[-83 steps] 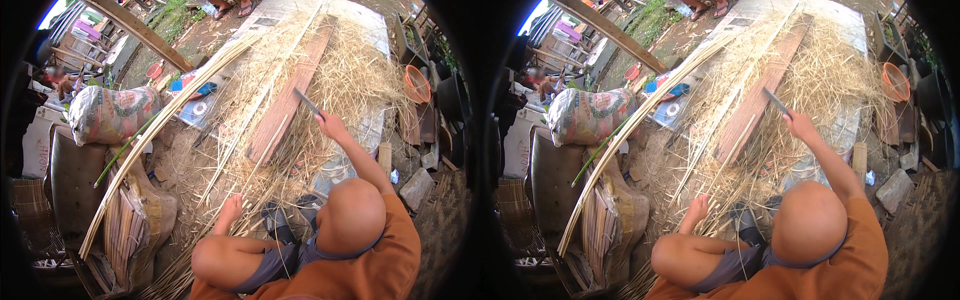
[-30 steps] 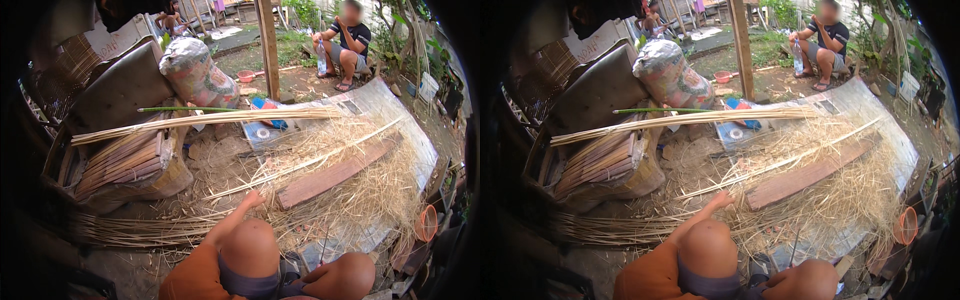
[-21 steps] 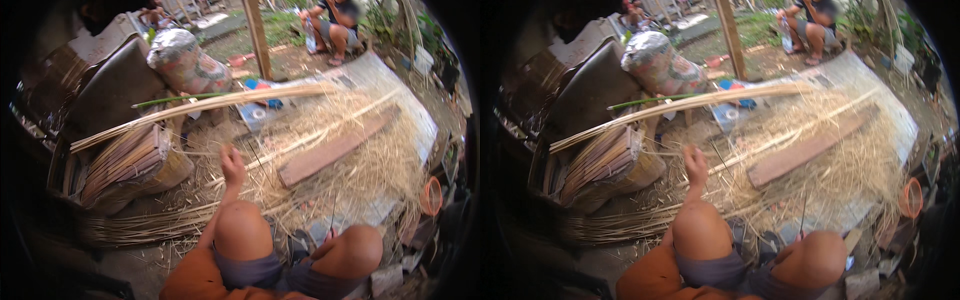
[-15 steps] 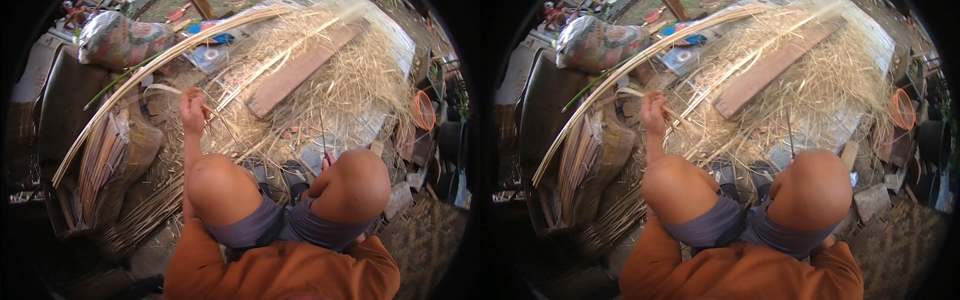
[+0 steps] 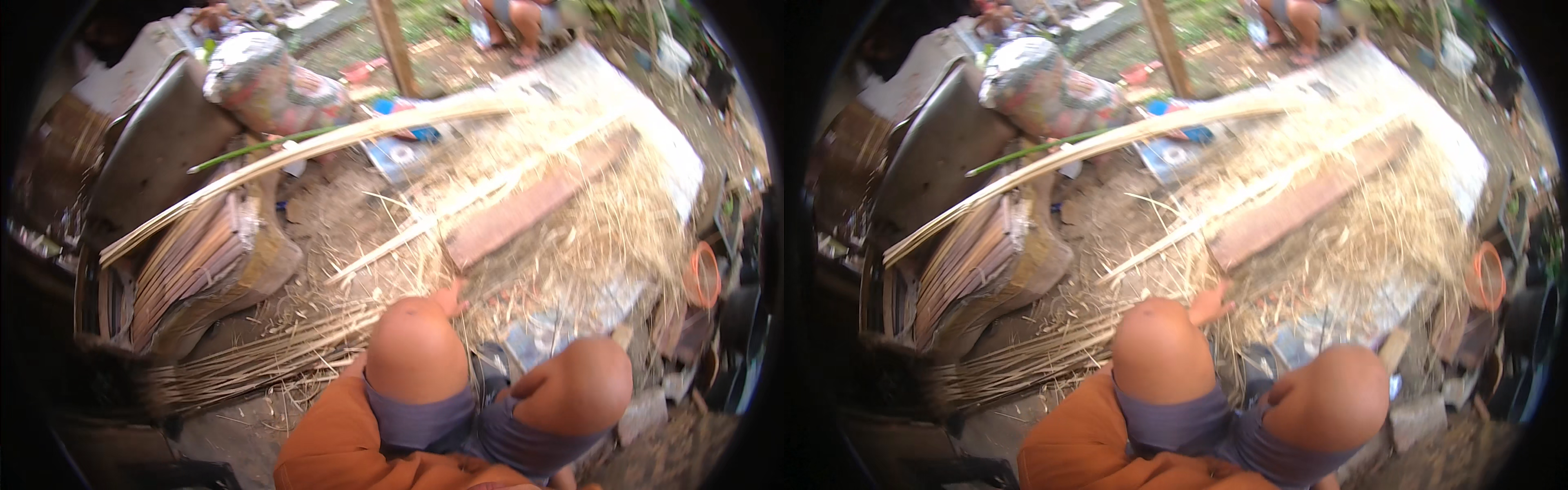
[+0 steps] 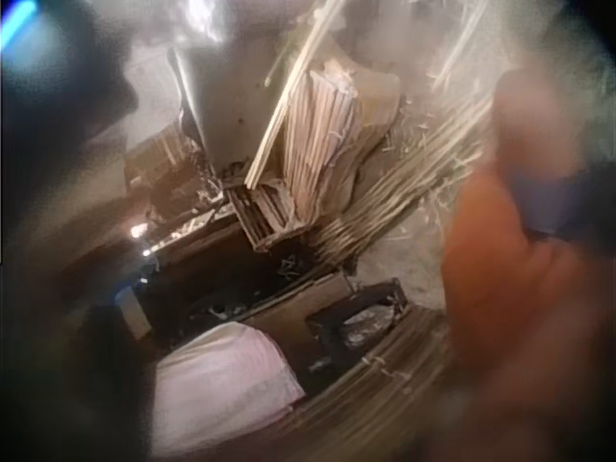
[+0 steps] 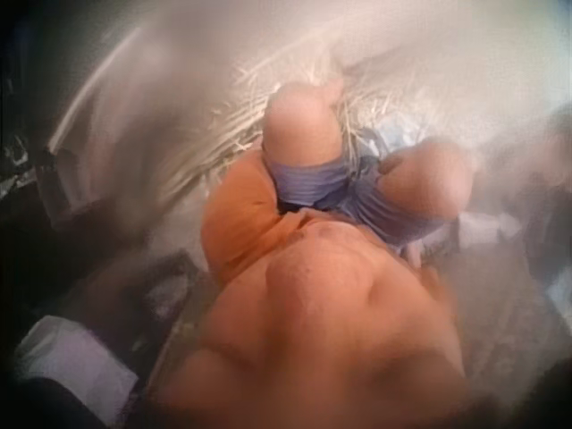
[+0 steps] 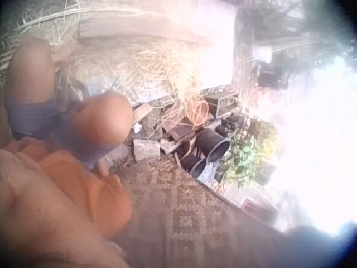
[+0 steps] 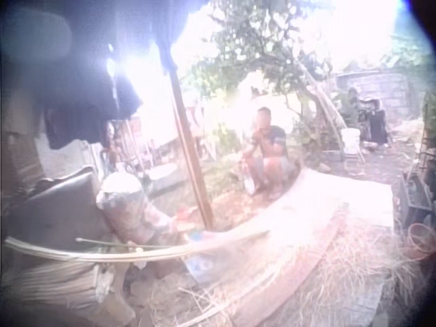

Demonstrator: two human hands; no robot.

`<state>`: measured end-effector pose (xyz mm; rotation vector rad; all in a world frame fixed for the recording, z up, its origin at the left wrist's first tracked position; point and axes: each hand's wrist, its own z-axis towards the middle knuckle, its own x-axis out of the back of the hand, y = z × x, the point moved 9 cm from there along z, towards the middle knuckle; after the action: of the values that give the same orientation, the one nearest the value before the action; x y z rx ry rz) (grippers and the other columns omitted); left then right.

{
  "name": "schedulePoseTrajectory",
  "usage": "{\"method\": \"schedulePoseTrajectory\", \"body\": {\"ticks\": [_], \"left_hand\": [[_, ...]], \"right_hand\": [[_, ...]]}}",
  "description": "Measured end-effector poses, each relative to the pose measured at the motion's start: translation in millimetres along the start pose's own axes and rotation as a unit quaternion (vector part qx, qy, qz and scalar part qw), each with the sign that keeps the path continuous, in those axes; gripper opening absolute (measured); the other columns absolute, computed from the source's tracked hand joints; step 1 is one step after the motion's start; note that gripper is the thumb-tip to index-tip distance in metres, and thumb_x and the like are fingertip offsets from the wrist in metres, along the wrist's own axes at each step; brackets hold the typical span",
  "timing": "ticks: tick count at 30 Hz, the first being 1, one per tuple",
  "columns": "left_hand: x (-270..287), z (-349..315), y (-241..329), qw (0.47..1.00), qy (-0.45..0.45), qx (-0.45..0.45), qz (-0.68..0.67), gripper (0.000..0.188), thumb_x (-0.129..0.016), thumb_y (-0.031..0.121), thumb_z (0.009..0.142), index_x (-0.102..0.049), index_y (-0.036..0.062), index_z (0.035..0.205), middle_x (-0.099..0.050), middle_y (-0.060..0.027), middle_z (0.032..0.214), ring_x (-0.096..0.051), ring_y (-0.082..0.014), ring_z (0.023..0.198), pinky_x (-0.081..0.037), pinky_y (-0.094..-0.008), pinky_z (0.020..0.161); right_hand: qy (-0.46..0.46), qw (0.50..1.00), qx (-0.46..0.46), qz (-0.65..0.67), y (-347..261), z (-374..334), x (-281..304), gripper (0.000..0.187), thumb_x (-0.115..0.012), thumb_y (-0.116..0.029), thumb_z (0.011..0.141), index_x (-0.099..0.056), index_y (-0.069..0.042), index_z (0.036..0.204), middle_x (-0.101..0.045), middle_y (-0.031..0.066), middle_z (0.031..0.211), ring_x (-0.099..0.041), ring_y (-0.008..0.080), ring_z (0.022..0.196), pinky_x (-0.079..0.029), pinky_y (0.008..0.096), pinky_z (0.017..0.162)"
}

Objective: The person sits on the ground and uses a knife to split long bamboo stalks into thin strips. They repeatedly position each stalk on a wooden board, draw the knife along its length to separate it, and then set the finished strips aside. Another person is visible in the background.

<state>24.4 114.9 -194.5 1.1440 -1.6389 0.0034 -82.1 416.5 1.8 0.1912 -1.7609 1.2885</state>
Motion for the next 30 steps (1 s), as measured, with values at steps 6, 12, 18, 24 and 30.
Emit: {"method": "schedulePoseTrajectory", "body": {"ticks": [6, 12, 18, 24, 30], "left_hand": [[51.5, -17.3, -20.0, 0.977, 0.195, 0.016, -0.086, 0.047, -0.065, 0.044, 0.091, -0.064, 0.0074, 0.12, -0.067, -0.0177, 0.114, -0.063, -0.0395, 0.106, -0.05, -0.0464, 0.09], [134.3, -51.2, 74.0, 0.953, 0.25, -0.149, -0.087, 0.029, -0.061, 0.034, 0.096, -0.062, 0.0086, 0.11, -0.068, -0.0196, 0.088, -0.066, -0.0367, 0.081, -0.051, -0.0444, 0.073], [281.8, -42.2, 160.0, 0.926, 0.258, -0.256, -0.098, 0.03, -0.058, 0.034, 0.098, -0.055, 0.0037, 0.097, -0.063, -0.0175, 0.076, -0.061, -0.0316, 0.068, -0.047, -0.0429, 0.064], [380.5, -45.3, 339.8, 0.853, 0.3, -0.382, -0.19, 0.032, -0.06, 0.033, 0.098, -0.057, 0.0017, 0.096, -0.061, -0.0118, 0.074, -0.057, -0.0219, 0.066, -0.046, -0.0375, 0.063], [220.5, 46.6, 415.1, 0.94, 0.015, -0.277, 0.2, 0.077, -0.041, 0.059, 0.099, -0.022, 0.0103, 0.156, -0.037, -0.0298, 0.15, -0.039, -0.0398, 0.139, -0.032, -0.0523, 0.116]], "right_hand": [[0.036, 0.994, -0.081, 0.063, 68.0, 23.3, -18.3, 0.029, -0.057, -0.039, 0.092, -0.063, -0.02, 0.113, -0.064, 0.0013, 0.092, -0.059, 0.0179, 0.089, -0.048, 0.0332, 0.083], [0.074, 0.984, -0.141, 0.084, 126.1, 16.0, -24.1, 0.033, -0.053, -0.038, 0.096, -0.058, -0.016, 0.121, -0.063, 0.0022, 0.091, -0.059, 0.0171, 0.085, -0.048, 0.0323, 0.079], [0.124, 0.966, -0.17, 0.152, 161.0, -3.8, -36.1, 0.038, -0.048, -0.037, 0.1, -0.052, -0.012, 0.129, -0.061, 0.0032, 0.091, -0.058, 0.0163, 0.081, -0.049, 0.0315, 0.075], [0.266, 0.894, -0.209, 0.294, 220.0, -43.5, -12.2, 0.043, -0.044, -0.037, 0.105, -0.047, -0.009, 0.137, -0.059, 0.0041, 0.09, -0.057, 0.0155, 0.077, -0.05, 0.0306, 0.072], [0.453, 0.764, -0.107, 0.446, 129.4, -41.1, 80.1, 0.043, -0.038, -0.036, 0.107, -0.046, -0.006, 0.137, -0.052, 0.0026, 0.077, -0.05, 0.0095, 0.059, -0.046, 0.0246, 0.053]]}}
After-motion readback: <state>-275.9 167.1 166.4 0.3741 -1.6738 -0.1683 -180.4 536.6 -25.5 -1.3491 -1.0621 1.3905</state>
